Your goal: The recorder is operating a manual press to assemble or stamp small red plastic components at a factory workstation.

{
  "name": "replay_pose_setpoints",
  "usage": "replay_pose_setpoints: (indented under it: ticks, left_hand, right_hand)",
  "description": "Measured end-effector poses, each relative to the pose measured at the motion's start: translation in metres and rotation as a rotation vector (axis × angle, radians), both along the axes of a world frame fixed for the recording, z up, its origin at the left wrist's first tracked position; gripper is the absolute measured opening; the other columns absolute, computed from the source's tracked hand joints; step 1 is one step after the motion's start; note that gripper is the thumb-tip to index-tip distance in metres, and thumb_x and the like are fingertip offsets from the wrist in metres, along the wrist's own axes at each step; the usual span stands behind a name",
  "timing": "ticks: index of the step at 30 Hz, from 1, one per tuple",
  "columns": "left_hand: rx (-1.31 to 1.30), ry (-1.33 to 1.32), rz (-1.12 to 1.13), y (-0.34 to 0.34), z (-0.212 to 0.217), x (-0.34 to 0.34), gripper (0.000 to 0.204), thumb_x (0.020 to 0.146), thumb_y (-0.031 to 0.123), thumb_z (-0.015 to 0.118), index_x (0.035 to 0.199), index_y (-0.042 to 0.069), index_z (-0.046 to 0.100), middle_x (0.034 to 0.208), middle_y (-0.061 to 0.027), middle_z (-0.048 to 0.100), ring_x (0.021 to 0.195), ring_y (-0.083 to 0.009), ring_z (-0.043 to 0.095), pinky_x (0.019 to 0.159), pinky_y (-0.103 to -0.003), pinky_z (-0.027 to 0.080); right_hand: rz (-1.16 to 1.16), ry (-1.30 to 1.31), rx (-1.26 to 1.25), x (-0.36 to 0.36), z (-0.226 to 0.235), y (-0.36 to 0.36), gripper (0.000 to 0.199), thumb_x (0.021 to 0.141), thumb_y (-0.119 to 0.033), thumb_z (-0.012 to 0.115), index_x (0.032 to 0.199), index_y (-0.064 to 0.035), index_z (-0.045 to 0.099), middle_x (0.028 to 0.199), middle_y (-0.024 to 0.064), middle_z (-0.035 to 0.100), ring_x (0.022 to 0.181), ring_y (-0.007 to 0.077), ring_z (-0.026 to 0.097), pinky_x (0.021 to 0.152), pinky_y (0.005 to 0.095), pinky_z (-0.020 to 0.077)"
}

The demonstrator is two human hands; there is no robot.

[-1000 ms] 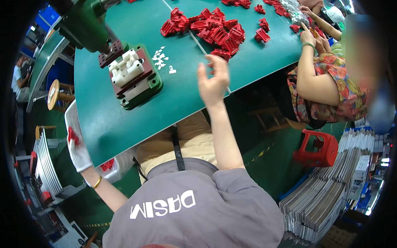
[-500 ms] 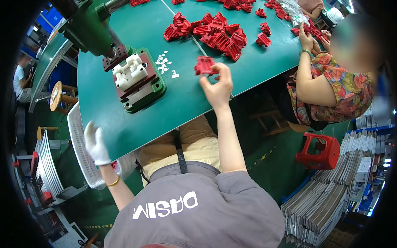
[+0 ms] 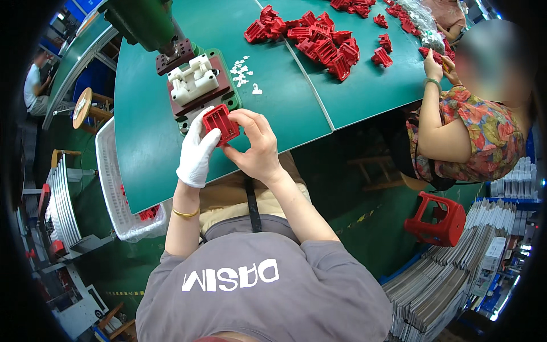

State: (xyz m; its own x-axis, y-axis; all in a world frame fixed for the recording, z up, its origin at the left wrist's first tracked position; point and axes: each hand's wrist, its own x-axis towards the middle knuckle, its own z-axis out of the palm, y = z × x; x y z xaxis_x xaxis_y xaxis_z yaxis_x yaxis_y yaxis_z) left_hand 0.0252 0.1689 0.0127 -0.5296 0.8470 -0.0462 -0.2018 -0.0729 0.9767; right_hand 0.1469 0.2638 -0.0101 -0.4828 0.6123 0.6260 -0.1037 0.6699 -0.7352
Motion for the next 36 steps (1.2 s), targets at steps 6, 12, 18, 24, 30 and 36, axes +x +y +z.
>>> replay_pose_setpoints:
  ticks: [6,12,18,24,30,36]
  left_hand:
    - [-0.028,-0.01,-0.027,-0.01,-0.008,-0.018,0.046,0.099,0.018,0.049,0.141,0.001,0.047,0.127,-0.01,0.059,0.108,-0.0144,0.058,0.094,-0.028,0.048]
    - [-0.087,-0.022,-0.206,-0.015,0.012,-0.028,0.054,0.1,0.031,0.05,0.142,-0.003,0.043,0.119,-0.0134,0.062,0.099,-0.0171,0.064,0.082,-0.031,0.056]
    - [-0.135,0.088,-0.246,-0.018,0.013,-0.029,0.053,0.102,0.036,0.045,0.14,0.0,0.047,0.122,-0.0121,0.06,0.103,-0.0174,0.061,0.089,-0.031,0.051]
    - [0.069,0.148,-0.064,-0.026,-0.018,-0.028,0.07,0.089,0.035,0.069,0.142,0.0,0.041,0.135,-0.0127,0.05,0.117,-0.0227,0.055,0.101,-0.036,0.046]
    - [-0.092,0.514,0.061,-0.024,0.0,-0.021,0.072,0.072,0.02,0.084,0.132,0.001,0.05,0.124,-0.0114,0.058,0.114,-0.0221,0.06,0.099,-0.036,0.049]
    - [-0.025,0.493,0.126,-0.012,0.013,-0.067,0.068,0.073,0.016,0.084,0.132,0.001,0.052,0.125,-0.0095,0.061,0.112,-0.0187,0.059,0.098,-0.033,0.048]
  right_hand:
    - [0.232,-0.007,-0.413,0.005,0.002,-0.001,0.052,0.079,-0.011,0.075,0.127,-0.0039,0.055,0.116,0.0089,0.062,0.093,0.0165,0.062,0.076,0.0284,0.0512]
    - [0.613,-0.052,-0.897,0.006,-0.001,0.006,0.037,0.097,-0.018,0.06,0.127,0.0007,0.053,0.096,0.0044,0.066,0.074,0.0065,0.061,0.064,0.0226,0.0469]
    - [0.611,0.018,-1.014,0.001,-0.005,-0.005,0.036,0.099,-0.021,0.059,0.126,0.0008,0.051,0.085,0.0047,0.065,0.067,0.008,0.062,0.058,0.0205,0.0477]
    - [0.449,0.093,-1.011,-0.007,-0.005,-0.007,0.035,0.1,-0.022,0.058,0.125,0.0018,0.05,0.089,0.0079,0.068,0.068,0.0102,0.065,0.059,0.0221,0.0517]
    - [0.42,0.161,-0.951,-0.017,-0.012,-0.02,0.039,0.098,-0.018,0.062,0.129,0.0012,0.048,0.099,0.007,0.069,0.083,0.0093,0.066,0.068,0.0231,0.0535]
    - [0.398,0.1,-0.804,-0.018,-0.021,-0.013,0.041,0.096,-0.019,0.064,0.13,-0.0009,0.052,0.108,0.0083,0.069,0.092,0.0124,0.066,0.079,0.0258,0.0527]
